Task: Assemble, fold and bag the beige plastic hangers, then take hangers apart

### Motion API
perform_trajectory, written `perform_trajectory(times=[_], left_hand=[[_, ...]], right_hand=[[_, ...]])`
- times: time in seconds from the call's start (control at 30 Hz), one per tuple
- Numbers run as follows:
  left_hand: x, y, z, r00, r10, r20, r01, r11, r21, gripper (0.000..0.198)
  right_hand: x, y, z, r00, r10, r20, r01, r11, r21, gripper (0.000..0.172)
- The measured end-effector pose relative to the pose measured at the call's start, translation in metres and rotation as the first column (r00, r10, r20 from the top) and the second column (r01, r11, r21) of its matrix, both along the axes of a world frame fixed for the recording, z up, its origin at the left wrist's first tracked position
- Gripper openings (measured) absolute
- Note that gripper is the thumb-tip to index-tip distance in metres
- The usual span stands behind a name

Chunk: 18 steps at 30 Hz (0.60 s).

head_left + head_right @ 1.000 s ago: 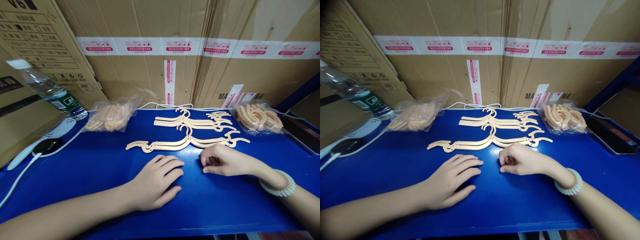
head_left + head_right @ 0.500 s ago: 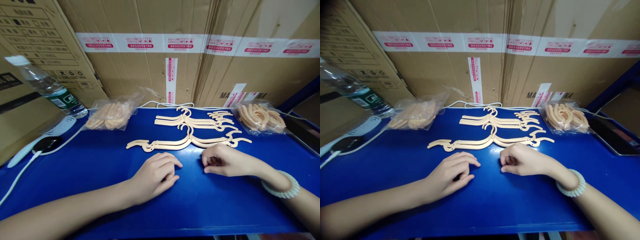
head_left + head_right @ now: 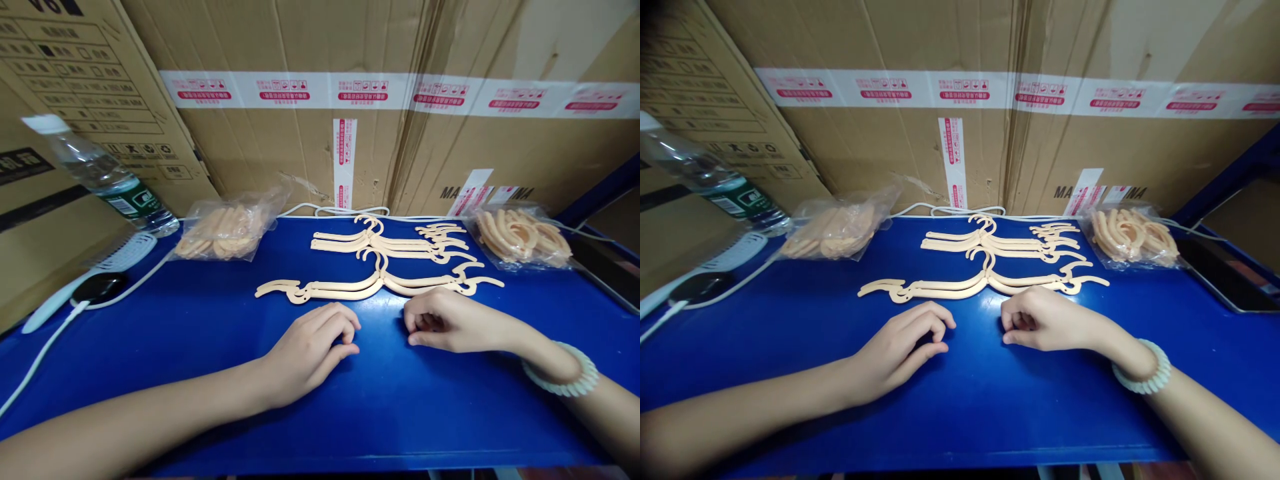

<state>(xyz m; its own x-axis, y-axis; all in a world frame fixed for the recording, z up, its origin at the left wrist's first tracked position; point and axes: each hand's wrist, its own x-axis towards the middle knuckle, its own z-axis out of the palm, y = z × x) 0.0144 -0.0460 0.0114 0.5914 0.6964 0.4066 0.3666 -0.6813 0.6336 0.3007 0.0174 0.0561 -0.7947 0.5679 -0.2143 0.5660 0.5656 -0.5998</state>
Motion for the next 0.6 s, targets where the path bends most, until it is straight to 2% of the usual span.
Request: perform_trajectory(times=[0.4,0.6], left_hand=[[0.0006,-0.0008,0.0005,1.0,0.005,-0.024,-0.005,1.0,0.013,0.009],[0.0019,-0.0006,-0.0003,1.0,0.001,0.005,-0.001,1.0,0.003,0.021]], right_hand=[[-0.0013,-0.0006,0.0015,1.0,-0.008,-0.016,0.008,1.0,0.003,0.02],[-0.0016,-0.0004,0.002,1.0,-0.002,-0.005,0.002,1.0,0.002,0.019]])
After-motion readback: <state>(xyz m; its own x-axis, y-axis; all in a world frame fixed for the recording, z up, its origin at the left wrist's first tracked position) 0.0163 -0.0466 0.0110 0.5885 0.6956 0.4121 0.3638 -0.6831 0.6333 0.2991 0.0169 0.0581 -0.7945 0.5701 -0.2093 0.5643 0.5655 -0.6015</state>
